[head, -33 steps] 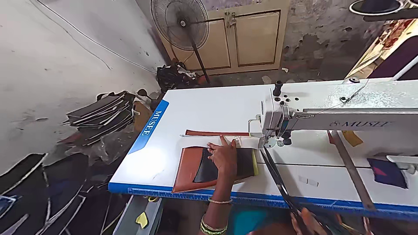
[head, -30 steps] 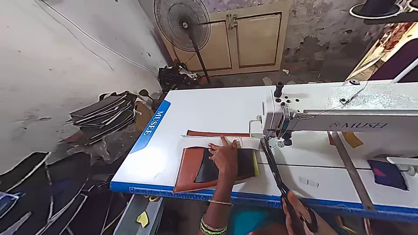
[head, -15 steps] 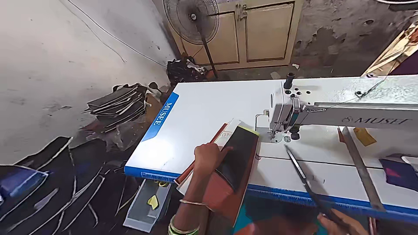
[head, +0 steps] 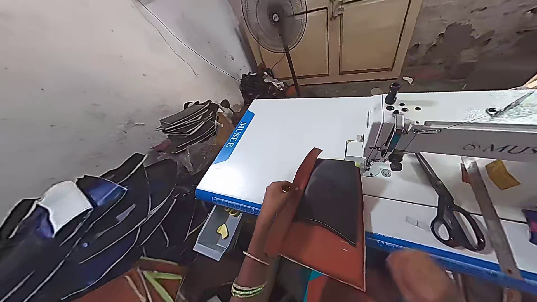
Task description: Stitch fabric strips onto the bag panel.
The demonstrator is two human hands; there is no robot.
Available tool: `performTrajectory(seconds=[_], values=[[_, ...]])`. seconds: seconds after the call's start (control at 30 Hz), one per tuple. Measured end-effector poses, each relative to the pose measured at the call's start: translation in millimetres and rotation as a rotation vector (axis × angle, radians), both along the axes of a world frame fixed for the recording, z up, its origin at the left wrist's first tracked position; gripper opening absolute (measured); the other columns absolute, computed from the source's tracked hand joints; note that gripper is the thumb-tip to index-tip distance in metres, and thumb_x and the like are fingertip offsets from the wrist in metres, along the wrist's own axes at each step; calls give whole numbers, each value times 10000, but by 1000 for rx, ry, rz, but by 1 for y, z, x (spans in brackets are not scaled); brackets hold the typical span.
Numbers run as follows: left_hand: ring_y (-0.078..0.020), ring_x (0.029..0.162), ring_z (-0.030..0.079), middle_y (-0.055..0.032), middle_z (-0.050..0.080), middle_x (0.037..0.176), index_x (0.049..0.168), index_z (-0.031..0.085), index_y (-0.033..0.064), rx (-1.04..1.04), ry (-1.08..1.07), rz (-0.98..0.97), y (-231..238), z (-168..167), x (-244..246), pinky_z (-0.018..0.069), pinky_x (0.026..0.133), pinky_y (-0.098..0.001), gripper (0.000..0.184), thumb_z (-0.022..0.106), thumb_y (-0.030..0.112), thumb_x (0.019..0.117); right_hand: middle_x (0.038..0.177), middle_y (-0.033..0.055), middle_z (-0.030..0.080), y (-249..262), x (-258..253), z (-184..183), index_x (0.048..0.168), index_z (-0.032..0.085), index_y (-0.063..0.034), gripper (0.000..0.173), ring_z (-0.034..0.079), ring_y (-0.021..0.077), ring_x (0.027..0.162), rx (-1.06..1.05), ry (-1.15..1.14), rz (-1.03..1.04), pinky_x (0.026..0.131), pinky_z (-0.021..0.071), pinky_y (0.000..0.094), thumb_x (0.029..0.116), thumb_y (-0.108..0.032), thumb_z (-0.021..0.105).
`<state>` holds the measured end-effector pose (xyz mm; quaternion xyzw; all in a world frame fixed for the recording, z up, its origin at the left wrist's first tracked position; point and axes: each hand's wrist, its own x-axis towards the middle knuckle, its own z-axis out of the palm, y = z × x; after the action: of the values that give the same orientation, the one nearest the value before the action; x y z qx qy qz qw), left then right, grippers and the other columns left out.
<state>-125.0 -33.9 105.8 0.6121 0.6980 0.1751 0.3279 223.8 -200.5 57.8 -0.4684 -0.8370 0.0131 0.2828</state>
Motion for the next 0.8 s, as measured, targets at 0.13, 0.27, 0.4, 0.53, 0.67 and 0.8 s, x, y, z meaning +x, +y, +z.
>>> performTrajectory(seconds=[0.13, 0.27, 0.4, 0.53, 0.67, 0.8], values=[[-86, 776, 669, -75, 729, 914, 1084, 697, -17, 62, -222, 196, -17, -21, 2, 549, 758, -291, 214, 723, 135, 936, 1207, 229, 709, -11, -41, -34, 1229, 700, 34, 289, 700, 404, 1105, -693, 54, 582, 954, 548, 573, 991, -119, 639], [-125, 675, 637, -113, 714, 947, 1350, 565, 4, 200, -179, 249, -33, -22, 14, 535, 665, -318, 458, 702, 113, 927, 1062, 200, 745, -3, -49, -46, 1066, 747, 17, 204, 735, 360, 1005, -526, 0, 566, 868, 593, 525, 996, -118, 611], [-269, 733, 650, -171, 711, 1041, 1580, 319, 52, 199, -9, 54, -31, -1, 31, 532, 700, -476, 764, 693, 279, 955, 914, 226, 727, -9, -48, -44, 954, 724, 70, 112, 743, 375, 839, -369, -33, 606, 720, 610, 486, 922, 7, 637], [-461, 1249, 554, -270, 592, 1355, 1495, 502, 45, 215, 114, -177, -7, 10, 56, 425, 1046, -604, 634, 640, 396, 986, 923, 222, 733, -19, -47, -45, 954, 724, 68, 103, 743, 379, 872, -385, 12, 596, 749, 604, 496, 902, 33, 643], [-451, 1362, 484, -228, 598, 1396, 1377, 649, 82, 390, 138, -403, 34, -21, 67, 300, 1138, -633, 438, 476, 336, 1064, 1099, 307, 691, -13, -52, -38, 1115, 701, 92, 243, 703, 462, 1010, -676, 24, 513, 868, 571, 572, 995, -99, 612], [-401, 1544, 227, -148, 355, 1638, 1564, 438, 179, 317, 287, -441, 41, -36, 76, 57, 1250, -586, 591, 376, 485, 1062, 1189, 340, 658, -4, -61, -34, 1104, 703, 109, 242, 642, 512, 1128, -814, -55, 502, 961, 519, 603, 989, -83, 610]])
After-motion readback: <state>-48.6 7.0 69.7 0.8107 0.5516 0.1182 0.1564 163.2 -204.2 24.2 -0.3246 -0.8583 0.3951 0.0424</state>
